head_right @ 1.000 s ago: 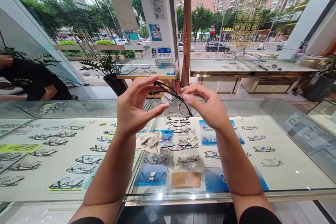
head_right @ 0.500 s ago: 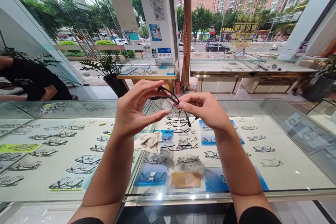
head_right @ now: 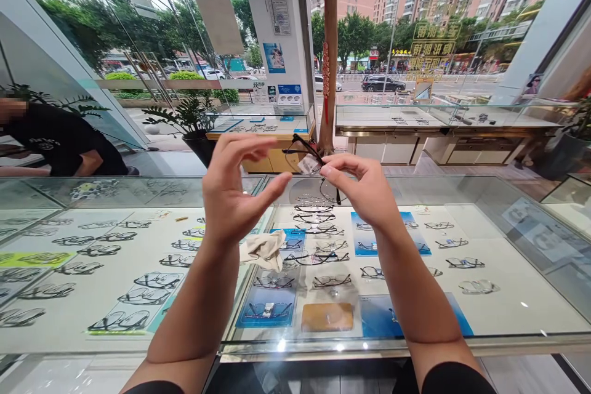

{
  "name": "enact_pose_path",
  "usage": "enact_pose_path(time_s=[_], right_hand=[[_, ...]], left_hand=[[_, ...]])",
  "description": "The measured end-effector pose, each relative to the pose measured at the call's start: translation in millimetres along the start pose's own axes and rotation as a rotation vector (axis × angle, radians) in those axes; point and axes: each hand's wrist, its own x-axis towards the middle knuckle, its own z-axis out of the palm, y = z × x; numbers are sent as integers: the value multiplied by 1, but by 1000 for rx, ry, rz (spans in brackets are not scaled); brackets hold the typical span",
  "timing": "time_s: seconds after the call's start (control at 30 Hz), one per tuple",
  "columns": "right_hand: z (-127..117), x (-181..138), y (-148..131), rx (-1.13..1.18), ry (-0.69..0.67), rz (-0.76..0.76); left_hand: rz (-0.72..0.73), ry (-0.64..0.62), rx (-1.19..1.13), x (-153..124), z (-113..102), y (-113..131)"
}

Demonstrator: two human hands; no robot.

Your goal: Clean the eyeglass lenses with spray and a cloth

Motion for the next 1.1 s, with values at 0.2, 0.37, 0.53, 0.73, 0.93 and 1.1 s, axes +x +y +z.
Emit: enact_pose_path(time_s=[0.2,0.37,0.53,0.73,0.93,1.1], right_hand=[[25,-10,-6,-292,181,-305],[40,-17,-8,-411,241,-420],[45,-19,-5,-398,183,-301],[47,-24,-8,-374,113,-273],[40,-24,-20,-317,118,-267],[8,-22,14,-186,331,-128]], left_hand=[[-336,-80,-105,-13,18,17],[-513,-101,-227,-14,24,15],[-509,-70,-230,-14,26,3],[-469,-48,-152,-12,23,-12],[-451,-91,-46,-8,18,-13],[-464,-287,141,-19,20,-17]])
